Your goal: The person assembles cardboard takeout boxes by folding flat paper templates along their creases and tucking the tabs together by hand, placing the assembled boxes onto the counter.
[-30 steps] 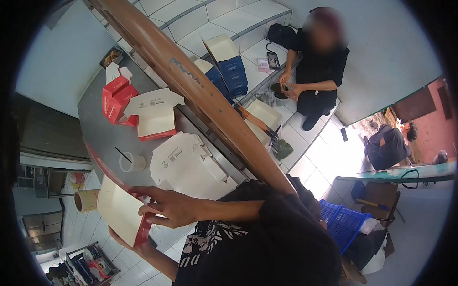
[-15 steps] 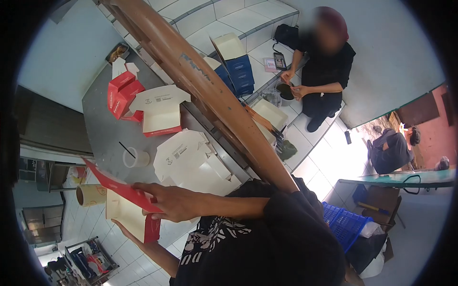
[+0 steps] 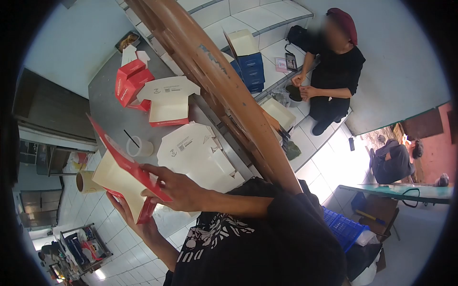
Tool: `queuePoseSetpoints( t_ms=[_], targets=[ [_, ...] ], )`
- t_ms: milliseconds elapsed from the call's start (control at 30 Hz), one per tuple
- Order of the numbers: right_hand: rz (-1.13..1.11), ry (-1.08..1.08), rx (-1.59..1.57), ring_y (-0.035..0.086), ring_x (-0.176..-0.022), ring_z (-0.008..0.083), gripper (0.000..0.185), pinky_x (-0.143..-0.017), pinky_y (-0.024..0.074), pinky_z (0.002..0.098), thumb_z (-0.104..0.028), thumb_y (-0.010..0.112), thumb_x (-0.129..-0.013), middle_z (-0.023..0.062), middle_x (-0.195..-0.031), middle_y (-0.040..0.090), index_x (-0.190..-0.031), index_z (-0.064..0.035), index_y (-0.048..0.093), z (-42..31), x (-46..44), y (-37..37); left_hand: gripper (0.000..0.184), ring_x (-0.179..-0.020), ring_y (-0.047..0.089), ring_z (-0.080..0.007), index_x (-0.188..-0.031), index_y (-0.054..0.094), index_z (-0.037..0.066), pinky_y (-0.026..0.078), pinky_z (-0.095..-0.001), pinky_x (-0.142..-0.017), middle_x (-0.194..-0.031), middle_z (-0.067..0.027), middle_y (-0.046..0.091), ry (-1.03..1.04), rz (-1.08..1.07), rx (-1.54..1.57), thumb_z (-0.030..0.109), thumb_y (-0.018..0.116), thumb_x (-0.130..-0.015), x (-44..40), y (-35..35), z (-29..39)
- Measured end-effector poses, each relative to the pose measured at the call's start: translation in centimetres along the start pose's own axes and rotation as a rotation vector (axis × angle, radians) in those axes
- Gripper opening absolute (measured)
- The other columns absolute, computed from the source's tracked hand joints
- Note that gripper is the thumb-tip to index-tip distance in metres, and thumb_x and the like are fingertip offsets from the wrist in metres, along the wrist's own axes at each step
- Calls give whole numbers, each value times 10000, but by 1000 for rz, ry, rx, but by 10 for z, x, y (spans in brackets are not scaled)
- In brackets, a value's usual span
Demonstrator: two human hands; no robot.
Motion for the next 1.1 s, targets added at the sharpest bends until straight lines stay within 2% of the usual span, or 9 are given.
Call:
queuePoseSetpoints(
  t_ms=[67,100,167,267,333,567,700,800,1100],
  targets=[
    [35,2,-36,506,-1115,287,320,-815,510,341,-192,719,-766,154,-1364,372,-1063,-204,602,2,-1,-5,597,-1174,488,-249,-1407,257,54,456,-367,-929,-1353,-103,410,77,-5,161,435,376,-963,-3,-4,-2],
    [150,-37,9,540,-1066,290,323,-798,511,339,-147,720,-772,157,-1260,488,-1076,-159,610,-6,-3,-17,597,-1174,488,-249,-1407,257,54,456,-367,-929,-1353,-103,410,82,16,156,435,376,-963,-4,-13,-9],
    [96,178,-187,572,-1024,246,336,-839,492,338,-135,705,-794,135,-1159,573,-1104,-79,587,25,17,5,551,-1219,439,-214,-1417,260,52,376,-396,-1010,-1383,-121,364,-111,-130,634,372,347,-978,-1,-28,-38],
    [348,219,-97,622,-843,192,330,-783,490,307,-125,710,-800,94,-964,650,-1087,-19,586,17,14,-19,533,-1267,379,-225,-1362,359,11,331,-388,-1034,-1395,-131,338,279,-64,101,368,340,-966,6,-24,-35],
    [474,151,8,623,-815,190,316,-757,486,300,-119,707,-806,104,-951,652,-1070,1,583,18,20,-31,576,-1288,348,-241,-1367,342,-2,299,-383,-1049,-1372,-146,356,296,17,-191,401,348,-956,4,-7,-17],
    [451,100,-60,632,-807,203,326,-723,497,303,-93,702,-809,130,-966,651,-1084,13,563,17,11,-26,678,-1242,406,-233,-1419,229,2,403,-340,-976,-1355,-134,373,-38,-168,-13,468,375,-950,7,7,-25],
    [353,75,28,639,-822,205,341,-734,506,306,-93,698,-812,135,-987,652,-1104,8,553,10,6,-20,772,-1205,440,-238,-1431,141,30,462,-359,-948,-1346,-145,364,-39,-152,55,118,638,-846,15,18,-18],
    [349,124,-3,643,-851,217,329,-759,511,317,-98,690,-819,144,-1003,652,-1105,5,563,15,10,-25,870,-1215,428,-239,-1432,113,45,453,-362,-960,-1349,-143,351,-151,-129,119,-12,676,-771,19,25,-19],
    [214,161,-47,651,-882,226,347,-756,523,324,-126,670,-833,143,-1026,654,-1142,-3,573,21,5,-21,865,-1212,424,-223,-1417,141,56,459,-346,-953,-1352,-125,324,-85,-167,85,-91,635,-723,16,27,-15]
  ],
)
Point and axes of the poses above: each hand's wrist, its own x-axis away from the middle knuckle, its own y-axis out of the palm, z = x × y, the point moved 7 cm from there along -x, towards the middle knuckle
